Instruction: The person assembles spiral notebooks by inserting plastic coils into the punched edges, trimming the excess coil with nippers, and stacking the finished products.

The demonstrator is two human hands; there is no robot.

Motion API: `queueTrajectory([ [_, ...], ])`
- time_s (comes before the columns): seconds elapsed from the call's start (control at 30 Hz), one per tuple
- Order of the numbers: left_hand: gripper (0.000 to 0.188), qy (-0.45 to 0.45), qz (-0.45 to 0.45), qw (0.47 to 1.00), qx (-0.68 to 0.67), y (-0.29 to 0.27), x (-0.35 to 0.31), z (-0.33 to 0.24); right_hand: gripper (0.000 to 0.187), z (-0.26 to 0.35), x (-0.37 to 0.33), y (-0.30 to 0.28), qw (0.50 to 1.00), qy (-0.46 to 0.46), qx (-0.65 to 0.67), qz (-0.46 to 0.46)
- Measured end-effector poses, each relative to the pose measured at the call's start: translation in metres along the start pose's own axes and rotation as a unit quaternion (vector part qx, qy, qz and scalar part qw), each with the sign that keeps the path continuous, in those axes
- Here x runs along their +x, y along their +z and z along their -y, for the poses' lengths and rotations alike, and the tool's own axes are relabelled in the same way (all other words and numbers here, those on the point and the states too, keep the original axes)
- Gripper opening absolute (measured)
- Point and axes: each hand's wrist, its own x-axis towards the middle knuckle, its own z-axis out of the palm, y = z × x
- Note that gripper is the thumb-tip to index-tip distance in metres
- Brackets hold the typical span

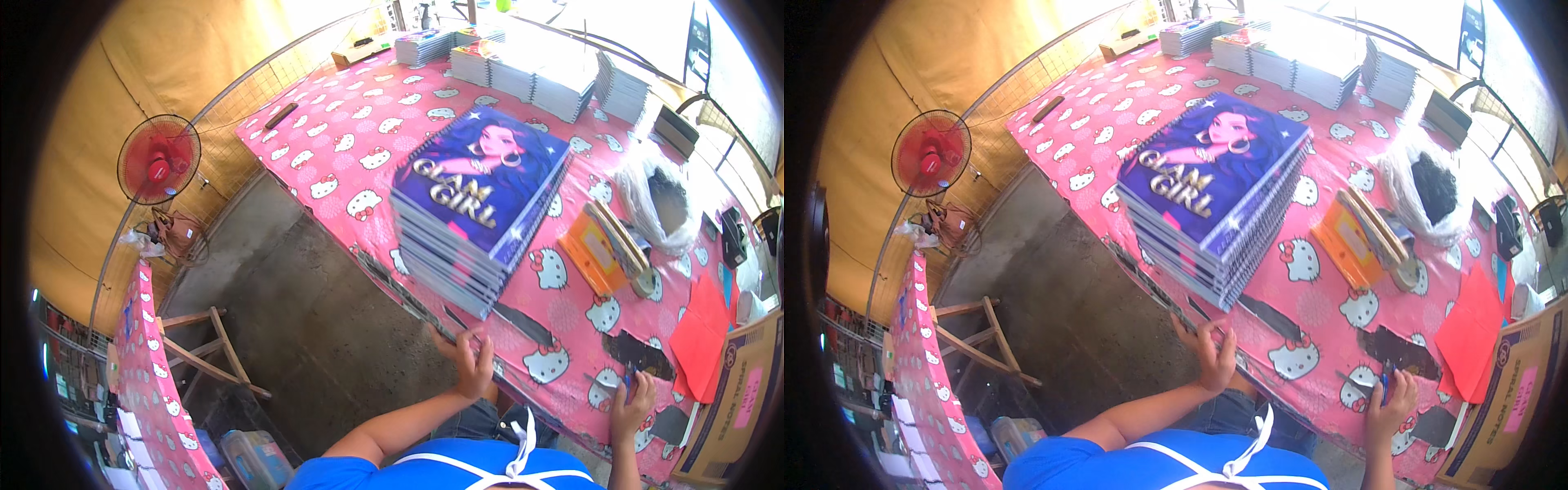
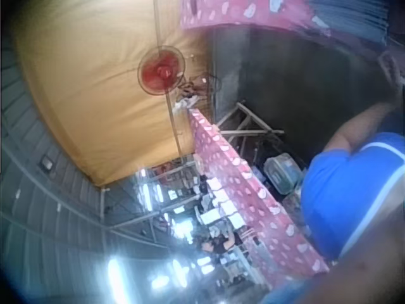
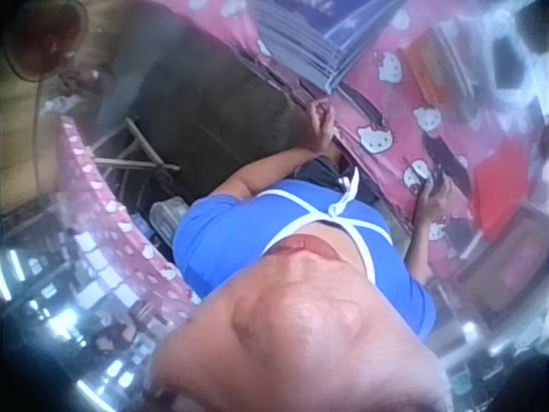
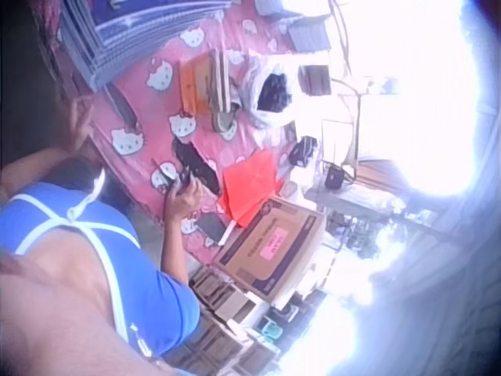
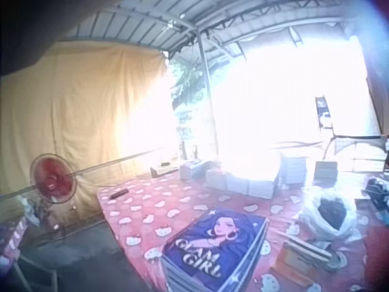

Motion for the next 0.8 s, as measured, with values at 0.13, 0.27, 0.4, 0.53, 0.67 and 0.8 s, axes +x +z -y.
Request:
queueTrajectory([
  [0.13,0.040,0.032,0.053,0.991,0.115,-0.025,-0.002,-0.004,0.039,0.012,0.003,-0.003,1.000,0.012,-0.011,0.020],
  [0.27,0.060,0.137,-0.029,0.938,0.318,-0.039,0.015,-0.018,0.040,0.014,0.003,-0.003,0.998,0.031,-0.040,0.029],
  [0.4,0.076,0.002,-0.089,0.974,0.209,-0.074,0.035,0.010,0.042,0.010,0.007,-0.002,0.999,0.038,-0.013,0.030],
  [0.53,0.075,-0.018,-0.169,0.953,0.250,-0.107,0.111,0.007,0.042,0.011,0.007,-0.004,0.999,0.039,-0.004,0.012],
  [0.67,0.070,-0.078,-0.245,0.932,0.257,-0.117,0.168,0.014,0.041,0.015,0.010,-0.004,0.999,0.036,0.013,0.000],
  [0.8,0.059,-0.111,-0.257,0.924,0.262,-0.109,0.186,0.031,0.043,0.015,0.011,-0.005,0.999,0.043,0.010,0.007],
])
